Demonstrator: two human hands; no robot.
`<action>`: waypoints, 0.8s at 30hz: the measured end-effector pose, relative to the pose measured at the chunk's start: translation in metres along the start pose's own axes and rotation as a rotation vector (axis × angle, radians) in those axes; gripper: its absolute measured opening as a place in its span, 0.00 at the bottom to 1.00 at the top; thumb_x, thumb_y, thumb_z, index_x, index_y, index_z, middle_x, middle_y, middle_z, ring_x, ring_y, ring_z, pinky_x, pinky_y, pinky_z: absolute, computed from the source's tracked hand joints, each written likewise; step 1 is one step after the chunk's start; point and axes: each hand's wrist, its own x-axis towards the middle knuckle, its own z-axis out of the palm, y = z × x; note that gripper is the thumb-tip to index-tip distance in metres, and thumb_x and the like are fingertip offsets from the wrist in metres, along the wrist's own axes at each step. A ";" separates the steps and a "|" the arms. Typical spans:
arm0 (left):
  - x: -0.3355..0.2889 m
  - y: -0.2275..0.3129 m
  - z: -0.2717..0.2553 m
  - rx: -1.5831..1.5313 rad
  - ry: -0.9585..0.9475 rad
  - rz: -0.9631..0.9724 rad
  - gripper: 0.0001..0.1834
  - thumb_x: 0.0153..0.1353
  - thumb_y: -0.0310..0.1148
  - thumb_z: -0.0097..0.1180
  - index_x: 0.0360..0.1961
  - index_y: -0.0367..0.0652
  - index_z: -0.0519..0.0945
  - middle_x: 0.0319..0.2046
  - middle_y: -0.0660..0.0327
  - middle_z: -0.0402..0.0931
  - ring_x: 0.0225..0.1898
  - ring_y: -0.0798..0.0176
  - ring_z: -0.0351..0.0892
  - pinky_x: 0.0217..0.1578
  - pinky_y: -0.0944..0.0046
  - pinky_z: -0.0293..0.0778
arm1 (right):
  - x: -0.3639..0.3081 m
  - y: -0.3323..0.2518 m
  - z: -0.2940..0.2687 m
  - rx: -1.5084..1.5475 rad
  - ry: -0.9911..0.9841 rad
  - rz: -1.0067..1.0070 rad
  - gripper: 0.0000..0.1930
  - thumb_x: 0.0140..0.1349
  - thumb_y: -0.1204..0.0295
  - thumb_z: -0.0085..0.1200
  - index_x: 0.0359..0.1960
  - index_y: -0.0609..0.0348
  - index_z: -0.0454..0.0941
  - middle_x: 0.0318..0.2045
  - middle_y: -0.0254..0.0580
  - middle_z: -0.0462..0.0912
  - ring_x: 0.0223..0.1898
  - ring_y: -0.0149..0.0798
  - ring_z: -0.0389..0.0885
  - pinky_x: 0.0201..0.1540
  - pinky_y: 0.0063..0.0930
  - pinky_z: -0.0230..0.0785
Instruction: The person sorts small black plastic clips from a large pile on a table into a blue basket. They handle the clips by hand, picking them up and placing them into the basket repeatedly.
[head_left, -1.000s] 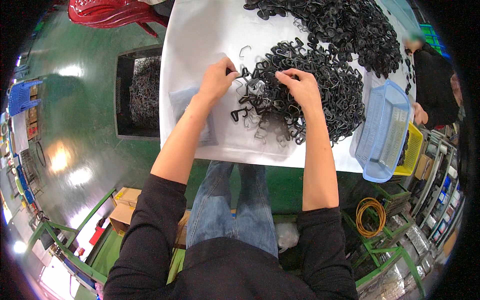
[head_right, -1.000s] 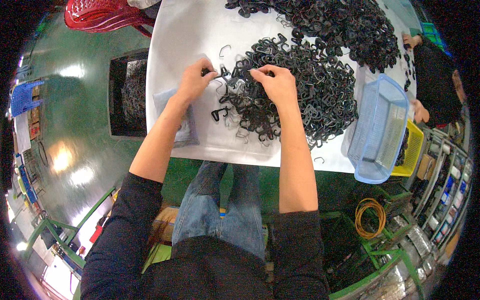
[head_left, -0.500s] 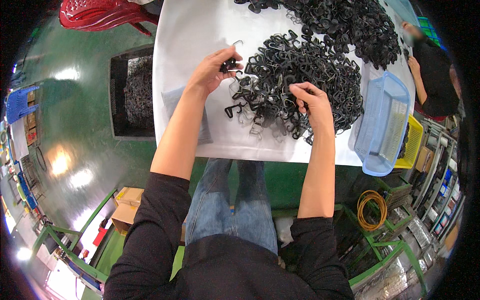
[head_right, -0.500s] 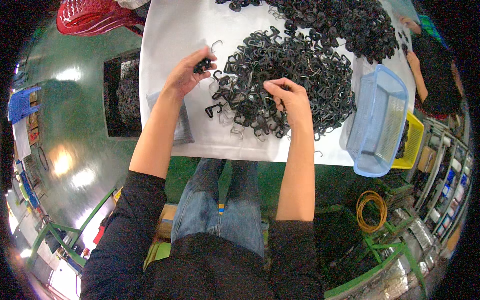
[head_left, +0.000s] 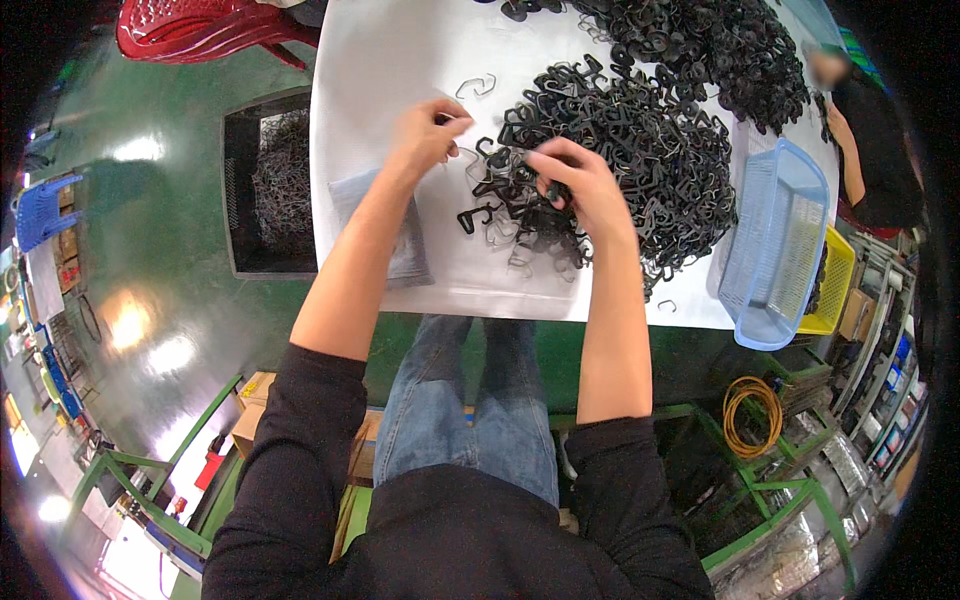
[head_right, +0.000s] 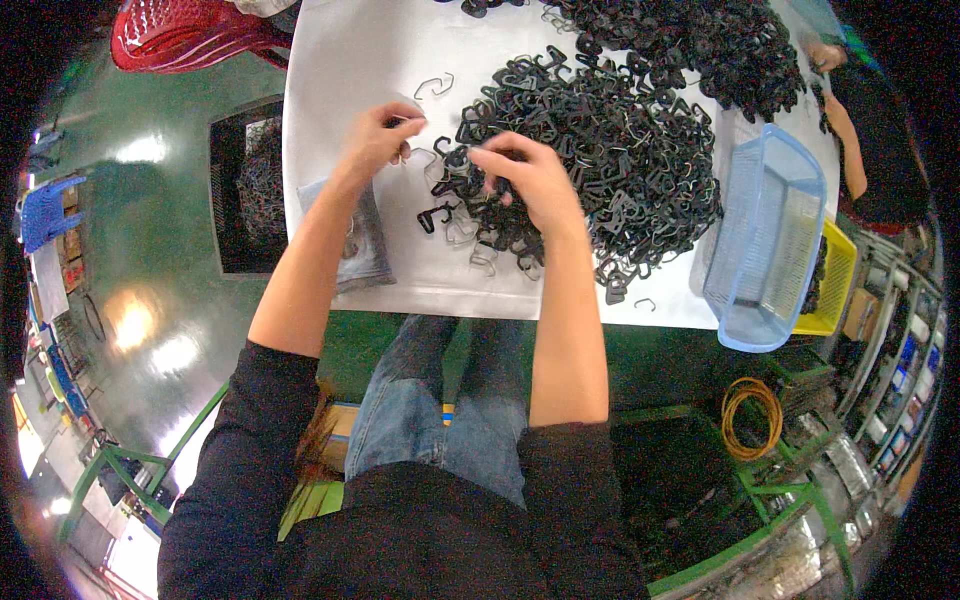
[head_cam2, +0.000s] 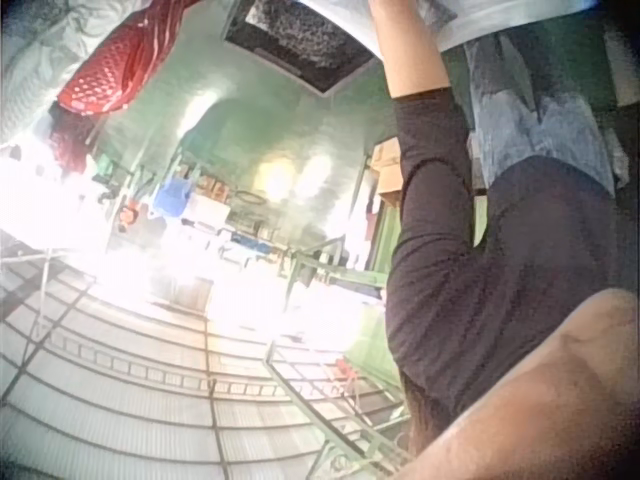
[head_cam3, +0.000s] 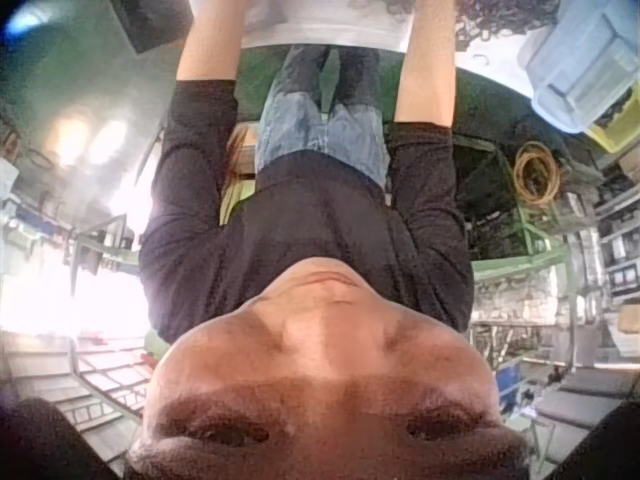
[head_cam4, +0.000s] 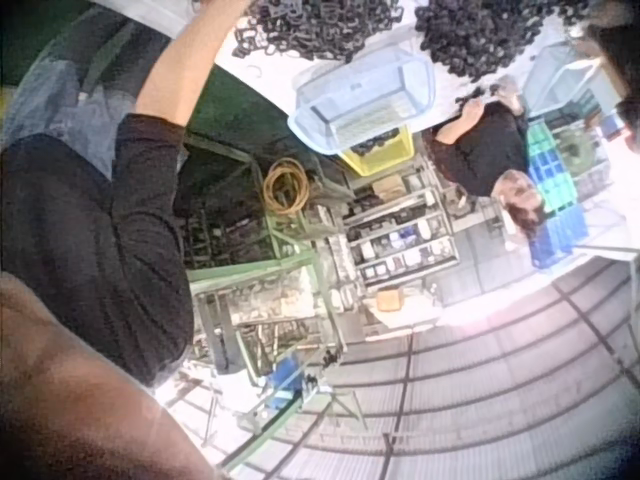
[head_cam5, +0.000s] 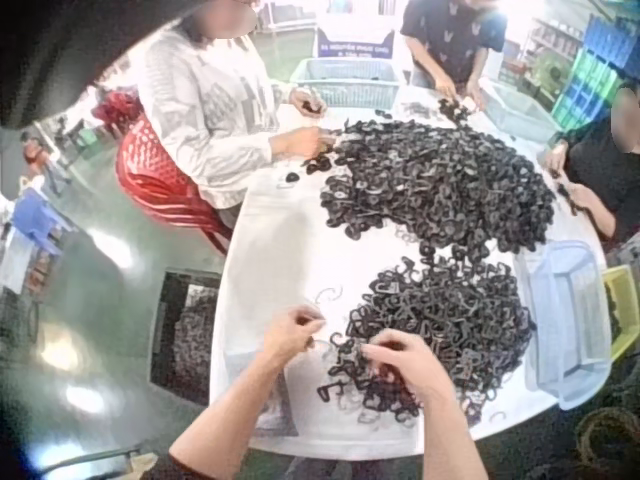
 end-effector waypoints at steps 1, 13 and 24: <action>-0.002 -0.002 -0.007 -0.220 0.007 -0.059 0.08 0.52 0.30 0.58 0.34 0.40 0.81 0.28 0.57 0.77 0.27 0.65 0.79 0.23 0.70 0.72 | 0.014 0.002 0.008 -0.324 0.070 -0.029 0.14 0.45 0.61 0.61 0.27 0.58 0.79 0.23 0.36 0.77 0.23 0.32 0.75 0.24 0.21 0.64; -0.003 -0.003 0.023 0.259 0.204 0.221 0.15 0.48 0.38 0.62 0.33 0.39 0.81 0.21 0.61 0.77 0.23 0.70 0.74 0.26 0.71 0.70 | 0.031 0.004 0.029 -0.920 0.315 -0.102 0.16 0.42 0.60 0.56 0.32 0.53 0.82 0.28 0.48 0.81 0.32 0.48 0.79 0.37 0.36 0.70; -0.006 0.016 0.014 -0.040 -0.357 0.025 0.09 0.48 0.36 0.61 0.27 0.43 0.78 0.28 0.63 0.77 0.26 0.71 0.74 0.24 0.72 0.66 | -0.021 0.045 -0.034 0.970 -0.445 -0.265 0.09 0.50 0.70 0.54 0.28 0.61 0.70 0.38 0.44 0.67 0.28 0.29 0.63 0.16 0.12 0.53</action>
